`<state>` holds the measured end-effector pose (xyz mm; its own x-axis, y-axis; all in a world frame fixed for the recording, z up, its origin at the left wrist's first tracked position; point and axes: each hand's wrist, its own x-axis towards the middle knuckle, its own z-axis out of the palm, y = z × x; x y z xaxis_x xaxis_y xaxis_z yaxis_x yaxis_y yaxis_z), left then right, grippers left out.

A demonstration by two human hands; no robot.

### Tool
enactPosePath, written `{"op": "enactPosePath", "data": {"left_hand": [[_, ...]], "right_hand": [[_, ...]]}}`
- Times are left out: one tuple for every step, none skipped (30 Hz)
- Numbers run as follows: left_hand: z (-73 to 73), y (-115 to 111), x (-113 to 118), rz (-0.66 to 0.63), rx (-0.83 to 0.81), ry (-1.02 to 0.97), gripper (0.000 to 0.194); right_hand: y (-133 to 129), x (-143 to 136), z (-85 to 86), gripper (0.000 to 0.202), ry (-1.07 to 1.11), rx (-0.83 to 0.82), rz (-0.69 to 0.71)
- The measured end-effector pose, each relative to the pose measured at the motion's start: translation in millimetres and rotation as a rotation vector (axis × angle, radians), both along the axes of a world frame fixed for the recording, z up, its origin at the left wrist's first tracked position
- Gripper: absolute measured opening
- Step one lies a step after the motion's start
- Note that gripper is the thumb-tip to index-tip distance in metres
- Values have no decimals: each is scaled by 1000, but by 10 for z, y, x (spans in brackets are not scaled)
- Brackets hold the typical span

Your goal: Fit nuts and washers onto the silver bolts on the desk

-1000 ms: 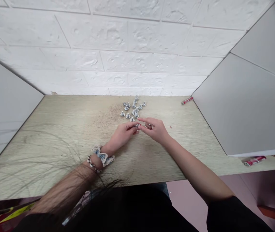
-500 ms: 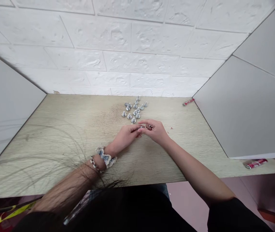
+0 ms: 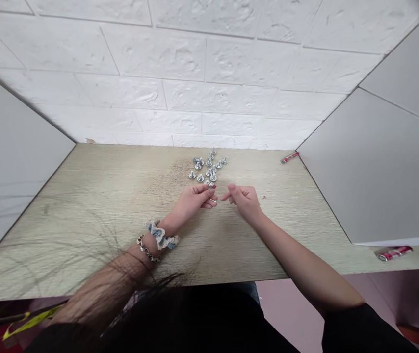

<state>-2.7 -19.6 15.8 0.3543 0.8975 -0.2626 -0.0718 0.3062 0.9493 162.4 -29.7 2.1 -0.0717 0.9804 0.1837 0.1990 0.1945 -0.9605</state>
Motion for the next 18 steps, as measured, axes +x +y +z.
{"op": "enactPosePath", "data": {"left_hand": [[8, 8, -10, 13, -10, -8, 24], [17, 11, -17, 15, -16, -8, 24], [26, 11, -20, 5, -20, -2, 23], [35, 7, -19, -14, -22, 11, 23], [44, 1, -16, -38, -22, 28, 22], [53, -7, -11, -65, -23, 47, 21], [60, -14, -6, -90, -21, 64, 21], [66, -22, -1, -112, -18, 77, 21], [70, -29, 3, -131, -10, 84, 21], [74, -35, 5, -147, 2, 86, 21], [76, -41, 5, -161, 16, 84, 22], [77, -46, 5, -173, 33, 79, 23], [77, -50, 4, -181, 47, 73, 23], [77, -54, 2, -184, 57, 66, 23], [77, -56, 0, -183, 62, 59, 23], [77, -55, -2, -175, 59, 52, 23], [77, -51, -6, -160, 50, 46, 22], [77, -44, -13, -135, 36, 39, 21]], "right_hand": [[9, 7, -9, 53, 63, -31, -23], [19, 13, -17, 54, 124, -51, -34], [29, 16, -22, 52, 176, -61, -33], [36, 17, -25, 48, 214, -67, -22], [40, 15, -24, 45, 233, -75, -4], [40, 11, -21, 47, 234, -89, 21], [36, 3, -16, 50, 220, -107, 49], [28, -8, -10, 55, 195, -126, 77], [17, -22, -4, 57, 167, -139, 105], [4, -38, 3, 59, 140, -144, 133], [-11, -54, 10, 59, 115, -141, 158], [-25, -70, 17, 59, 93, -134, 179], [-38, -83, 24, 58, 75, -125, 196], [-49, -92, 31, 57, 64, -117, 209], [-57, -96, 37, 57, 59, -112, 216], [-61, -95, 41, 56, 63, -111, 220], [-62, -87, 43, 55, 77, -113, 220], [-60, -75, 42, 53, 100, -113, 213]]}}
